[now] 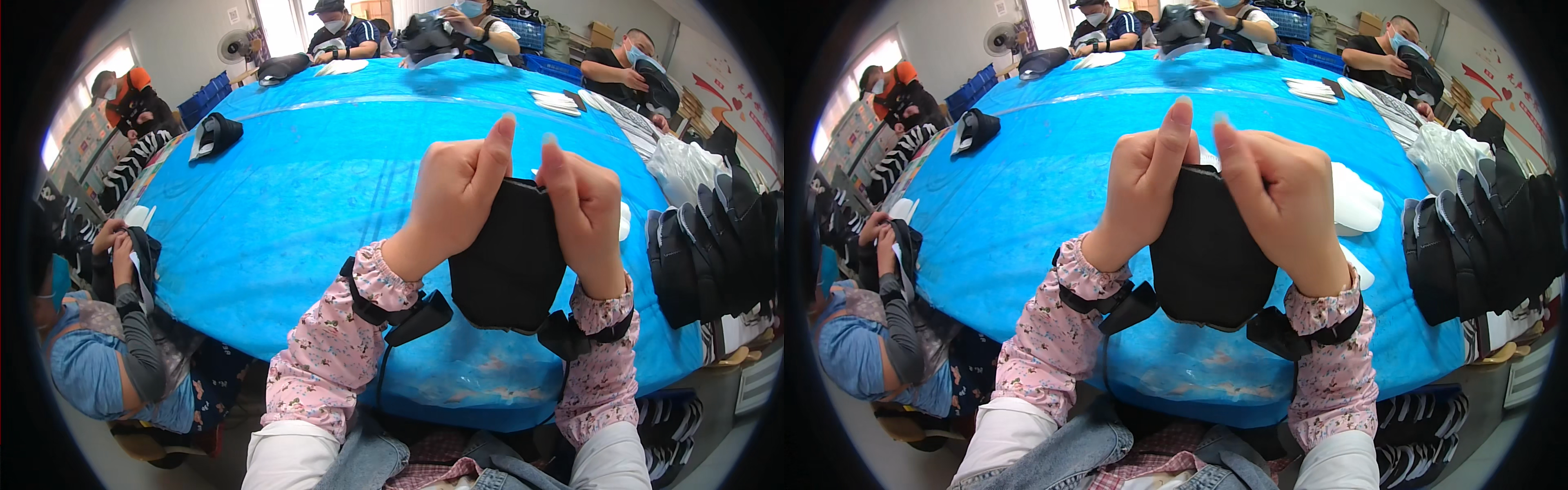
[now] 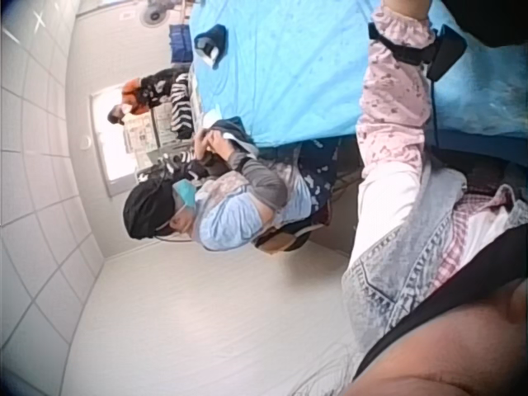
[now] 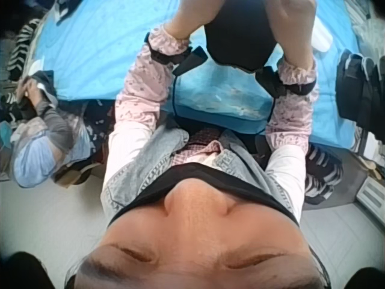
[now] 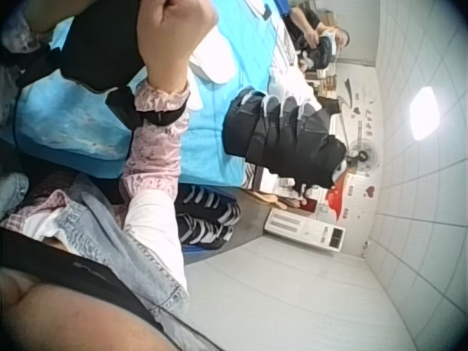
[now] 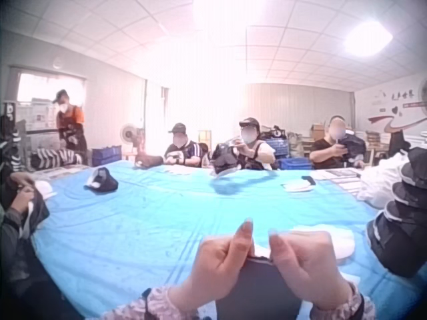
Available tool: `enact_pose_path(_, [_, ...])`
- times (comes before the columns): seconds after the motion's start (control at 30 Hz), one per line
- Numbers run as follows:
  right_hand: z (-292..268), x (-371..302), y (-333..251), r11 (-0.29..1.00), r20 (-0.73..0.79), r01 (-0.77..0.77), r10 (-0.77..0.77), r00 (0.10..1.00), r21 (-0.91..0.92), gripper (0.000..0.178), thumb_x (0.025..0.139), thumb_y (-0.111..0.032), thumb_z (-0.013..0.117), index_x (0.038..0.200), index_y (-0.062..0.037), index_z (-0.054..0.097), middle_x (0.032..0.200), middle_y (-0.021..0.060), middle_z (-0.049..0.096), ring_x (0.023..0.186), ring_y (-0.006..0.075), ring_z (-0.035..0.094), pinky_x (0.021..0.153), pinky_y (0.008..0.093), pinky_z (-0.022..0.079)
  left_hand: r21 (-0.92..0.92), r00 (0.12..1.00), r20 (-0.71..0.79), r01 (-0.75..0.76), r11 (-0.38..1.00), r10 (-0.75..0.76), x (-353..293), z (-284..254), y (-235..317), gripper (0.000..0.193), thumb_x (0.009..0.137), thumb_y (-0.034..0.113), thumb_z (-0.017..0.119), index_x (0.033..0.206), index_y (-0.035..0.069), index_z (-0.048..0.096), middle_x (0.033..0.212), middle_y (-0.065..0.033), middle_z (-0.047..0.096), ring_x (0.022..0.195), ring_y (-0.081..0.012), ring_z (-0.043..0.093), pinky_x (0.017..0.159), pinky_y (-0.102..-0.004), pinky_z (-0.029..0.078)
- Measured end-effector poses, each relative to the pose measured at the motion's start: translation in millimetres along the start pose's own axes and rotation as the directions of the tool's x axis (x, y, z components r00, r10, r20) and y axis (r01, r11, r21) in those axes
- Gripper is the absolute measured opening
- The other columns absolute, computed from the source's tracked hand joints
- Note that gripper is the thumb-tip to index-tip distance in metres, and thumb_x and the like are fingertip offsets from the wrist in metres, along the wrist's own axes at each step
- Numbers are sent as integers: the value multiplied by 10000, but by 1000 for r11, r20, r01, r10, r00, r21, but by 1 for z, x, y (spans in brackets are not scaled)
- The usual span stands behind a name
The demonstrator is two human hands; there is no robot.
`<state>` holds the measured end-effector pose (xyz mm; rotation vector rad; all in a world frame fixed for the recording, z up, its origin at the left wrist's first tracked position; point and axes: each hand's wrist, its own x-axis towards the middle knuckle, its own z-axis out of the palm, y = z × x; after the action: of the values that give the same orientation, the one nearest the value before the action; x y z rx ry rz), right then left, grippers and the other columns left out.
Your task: The person inserts a white foam padding piece into the interior of a black shoe upper, smooths it out by hand, and then repeats the action with a second shoe upper.
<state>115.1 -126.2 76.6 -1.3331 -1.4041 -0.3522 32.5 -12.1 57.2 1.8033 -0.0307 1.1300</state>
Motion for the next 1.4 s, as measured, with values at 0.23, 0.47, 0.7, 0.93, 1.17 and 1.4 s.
enact_pose_path(0.23, [0, -6, -14, 997, 93, -30, 24, 995, 65, 285, 866, -131, 560, 629, 28, 561, 472, 74, 425, 401, 111, 369, 385, 269, 267, -86, 993, 12, -118, 989, 120, -7, 10, 0, 507, 940, 301, 450, 568, -40, 497, 450, -82, 323, 432, -99, 286, 395, -310, 257])
enact_pose_path(0.47, [5, -10, -23, 951, 11, -72, 72, 997, 299, 311, 870, -134, 569, 603, 25, 551, 467, -11, 402, 430, 53, 337, 385, 257, 235, -290, 996, 28, -69, 954, 81, -12, 6, 19, 482, 941, 293, 450, 596, -36, 522, 465, -74, 347, 454, -97, 303, 411, -277, 285])
enact_pose_path(0.7, [-32, -59, -27, 854, 295, -496, 438, 849, 158, 176, 859, -176, 590, 842, -1, 579, 677, 11, 508, 633, 75, 434, 561, 239, 363, 297, 909, 417, -139, 945, 3, 0, -2, 41, 299, 886, 226, 526, 719, -12, 593, 637, -100, 577, 577, -225, 535, 548, -315, 417])
enact_pose_path(0.93, [-107, -76, -22, 839, -80, -508, 530, 844, 195, 245, 917, -220, 519, 973, 3, 604, 860, -11, 603, 806, 55, 527, 699, 218, 441, 39, 966, 246, -98, 994, 85, -8, -29, 61, 253, 925, 201, 485, 811, -15, 553, 768, -49, 565, 729, -107, 530, 678, -240, 425])
enact_pose_path(1.17, [-322, -28, -20, 847, -383, 157, 59, 922, 508, 264, 914, -182, 459, 1063, 31, 504, 851, 62, 540, 733, 114, 529, 668, 260, 486, 11, 950, 297, -105, 994, 97, -9, -30, 70, 256, 920, 196, 491, 800, -22, 550, 758, -51, 564, 716, -113, 535, 671, -244, 437])
enact_pose_path(1.4, [-431, -45, -4, -19, -577, -577, 25, 816, -817, 299, 750, -185, 646, 996, -22, 594, 987, 158, 603, 923, 300, 586, 726, 405, 501, 91, 941, 335, -90, 992, 54, -6, -32, 64, 226, 884, 175, 540, 779, -19, 589, 729, -72, 596, 677, -128, 562, 605, -245, 427])
